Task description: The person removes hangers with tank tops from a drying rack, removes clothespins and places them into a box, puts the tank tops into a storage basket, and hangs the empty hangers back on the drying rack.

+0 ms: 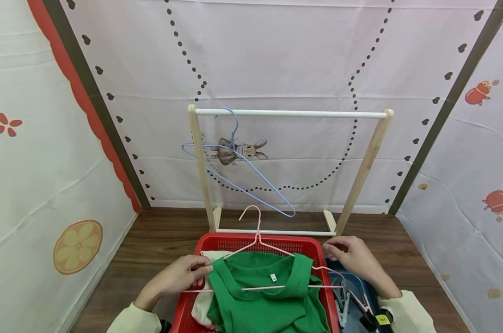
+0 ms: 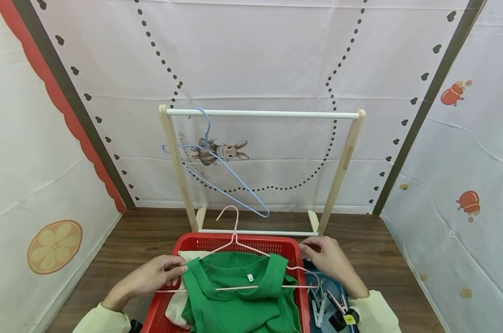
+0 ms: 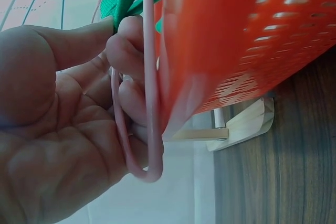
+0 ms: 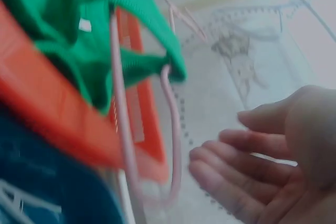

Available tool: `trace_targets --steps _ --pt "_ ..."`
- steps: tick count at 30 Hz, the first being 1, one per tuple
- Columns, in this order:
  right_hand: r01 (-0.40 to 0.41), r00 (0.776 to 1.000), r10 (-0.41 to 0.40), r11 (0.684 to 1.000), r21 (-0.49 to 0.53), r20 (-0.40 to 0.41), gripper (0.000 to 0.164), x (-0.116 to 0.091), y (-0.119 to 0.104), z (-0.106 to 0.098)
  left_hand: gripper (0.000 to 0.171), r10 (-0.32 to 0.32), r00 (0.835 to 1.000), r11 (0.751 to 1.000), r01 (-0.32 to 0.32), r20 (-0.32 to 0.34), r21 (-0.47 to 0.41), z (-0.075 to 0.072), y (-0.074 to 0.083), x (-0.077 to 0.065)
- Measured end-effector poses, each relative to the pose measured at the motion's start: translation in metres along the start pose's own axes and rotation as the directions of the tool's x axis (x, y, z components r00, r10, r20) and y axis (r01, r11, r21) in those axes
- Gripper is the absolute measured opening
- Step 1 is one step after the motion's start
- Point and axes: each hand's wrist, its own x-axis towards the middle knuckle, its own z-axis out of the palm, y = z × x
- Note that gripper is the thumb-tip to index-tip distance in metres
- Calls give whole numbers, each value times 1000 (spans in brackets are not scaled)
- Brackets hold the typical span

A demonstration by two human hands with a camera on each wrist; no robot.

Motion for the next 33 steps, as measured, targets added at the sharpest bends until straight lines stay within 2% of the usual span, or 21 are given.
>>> trace_targets --steps 6,10,15,22,27,33 --pt "165 986 -165 986 14 -39 17 8 -22 18 26 9 1000 1000 -9 -8 -1 -1 0 -2" --pt "231 973 -231 973 -8 -10 17 16 -32 32 23 6 1000 1000 -6 -18 -12 -1 -1 -2" --pt "235 972 -232 970 -62 45 23 24 -37 48 22 10 1000 999 -11 -26 -35 -1 -1 -4" --pt "252 966 -247 965 -66 84 23 28 -39 61 20 27 999 999 -28 -39 -33 0 -3 -6" --pt "263 956 -257 964 -27 143 22 29 -39 65 20 46 998 998 -47 -44 -36 1 -3 -7" --pt "229 950 -237 972 59 206 19 27 -38 64 19 79 994 996 -81 -71 -20 1 -4 -9"
